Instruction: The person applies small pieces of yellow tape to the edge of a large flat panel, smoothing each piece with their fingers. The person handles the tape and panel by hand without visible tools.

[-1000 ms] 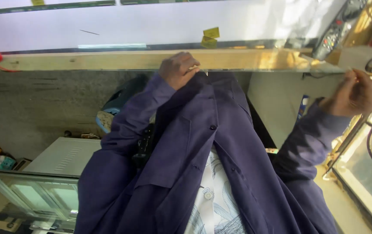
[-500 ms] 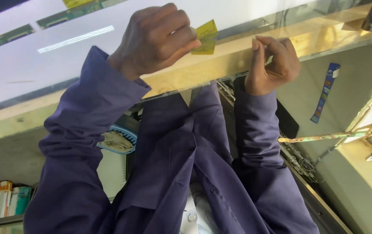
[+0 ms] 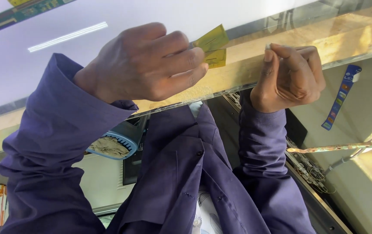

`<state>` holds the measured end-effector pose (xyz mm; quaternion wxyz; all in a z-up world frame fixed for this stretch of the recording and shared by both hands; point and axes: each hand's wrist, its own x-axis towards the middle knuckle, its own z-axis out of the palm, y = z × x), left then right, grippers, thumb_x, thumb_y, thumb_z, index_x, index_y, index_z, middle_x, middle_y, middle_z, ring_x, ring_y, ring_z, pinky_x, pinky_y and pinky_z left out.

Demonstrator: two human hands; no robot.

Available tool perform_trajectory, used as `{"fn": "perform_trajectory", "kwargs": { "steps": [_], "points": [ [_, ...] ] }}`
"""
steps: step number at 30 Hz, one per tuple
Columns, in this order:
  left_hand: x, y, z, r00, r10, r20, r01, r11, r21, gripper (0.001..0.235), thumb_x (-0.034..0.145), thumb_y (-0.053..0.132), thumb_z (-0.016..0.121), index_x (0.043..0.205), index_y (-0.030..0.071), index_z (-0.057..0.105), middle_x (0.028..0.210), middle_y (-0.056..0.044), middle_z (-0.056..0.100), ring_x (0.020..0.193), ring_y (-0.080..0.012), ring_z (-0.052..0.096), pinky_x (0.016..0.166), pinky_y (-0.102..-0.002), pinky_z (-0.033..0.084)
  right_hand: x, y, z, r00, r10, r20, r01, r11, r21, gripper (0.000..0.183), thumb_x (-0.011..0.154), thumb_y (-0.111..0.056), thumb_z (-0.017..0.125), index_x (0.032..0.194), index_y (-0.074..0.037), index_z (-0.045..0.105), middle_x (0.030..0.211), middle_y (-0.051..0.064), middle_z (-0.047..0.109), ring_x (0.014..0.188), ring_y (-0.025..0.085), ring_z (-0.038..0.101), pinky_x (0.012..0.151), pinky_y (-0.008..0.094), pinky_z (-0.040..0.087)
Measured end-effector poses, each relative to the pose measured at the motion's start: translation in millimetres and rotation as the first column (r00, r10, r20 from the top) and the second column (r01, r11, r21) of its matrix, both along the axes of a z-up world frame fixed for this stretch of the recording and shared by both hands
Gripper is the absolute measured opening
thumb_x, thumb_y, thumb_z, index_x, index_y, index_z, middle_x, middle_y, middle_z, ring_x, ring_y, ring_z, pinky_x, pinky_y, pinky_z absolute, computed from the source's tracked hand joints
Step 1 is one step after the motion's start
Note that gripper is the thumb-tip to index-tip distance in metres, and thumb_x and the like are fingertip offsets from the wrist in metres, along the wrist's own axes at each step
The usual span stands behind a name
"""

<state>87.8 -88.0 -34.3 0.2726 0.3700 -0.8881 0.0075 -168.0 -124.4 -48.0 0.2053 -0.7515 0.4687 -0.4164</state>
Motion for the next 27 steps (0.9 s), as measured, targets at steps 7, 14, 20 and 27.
{"fn": "perform_trajectory", "kwargs": {
  "steps": [7, 14, 20, 27],
  "points": [
    [-4, 0, -2, 0.995, 0.075, 0.07, -0.072, 0.997, -0.035, 0.009, 0.106, 0.016, 0.077, 0.11, 0.021, 0.07, 0.113, 0.007, 0.063, 0.09, -0.0088, 0.049, 0.067, -0.022, 0.032, 4, 0, 3, 1.0, 0.004, -0.007, -0.004, 1.0, 0.007, 0.013, 0.09, -0.008, 0.071, 0.089, 0.005, 0.07, 0.07, 0.016, 0.053, 0.056, 0.021, 0.04, 0.05, 0.032, 0.027],
    [-26, 8, -1, 0.964, 0.226, 0.141, -0.243, 0.963, 0.116, 0.058, 0.087, 0.062, 0.091, 0.109, 0.016, 0.063, 0.106, 0.001, 0.056, 0.086, -0.0145, 0.045, 0.07, -0.028, 0.034, 5, 0, 4, 0.999, 0.004, -0.045, -0.004, 1.0, 0.001, 0.012, 0.09, -0.007, 0.071, 0.088, 0.004, 0.071, 0.071, 0.016, 0.057, 0.054, 0.02, 0.046, 0.048, 0.031, 0.032],
    [-27, 8, 0, 0.972, 0.227, 0.062, -0.233, 0.965, 0.123, 0.026, 0.097, 0.032, 0.084, 0.103, 0.014, 0.066, 0.101, 0.0, 0.058, 0.085, -0.016, 0.048, 0.069, -0.029, 0.034, 4, 0, 2, 0.998, -0.001, -0.058, 0.001, 1.0, 0.006, 0.012, 0.091, -0.009, 0.071, 0.089, 0.003, 0.071, 0.07, 0.014, 0.055, 0.054, 0.019, 0.047, 0.048, 0.03, 0.033],
    [-37, 17, -13, 0.95, 0.252, -0.182, -0.254, 0.967, 0.015, 0.016, 0.092, 0.0, 0.078, 0.092, 0.01, 0.067, 0.079, 0.001, 0.055, 0.071, -0.0121, 0.047, 0.059, -0.024, 0.034, 2, 0, 2, 0.999, 0.023, -0.04, -0.022, 0.999, 0.032, 0.009, 0.092, -0.007, 0.071, 0.09, 0.001, 0.071, 0.07, 0.013, 0.053, 0.054, 0.019, 0.049, 0.048, 0.031, 0.038]
  ]
}}
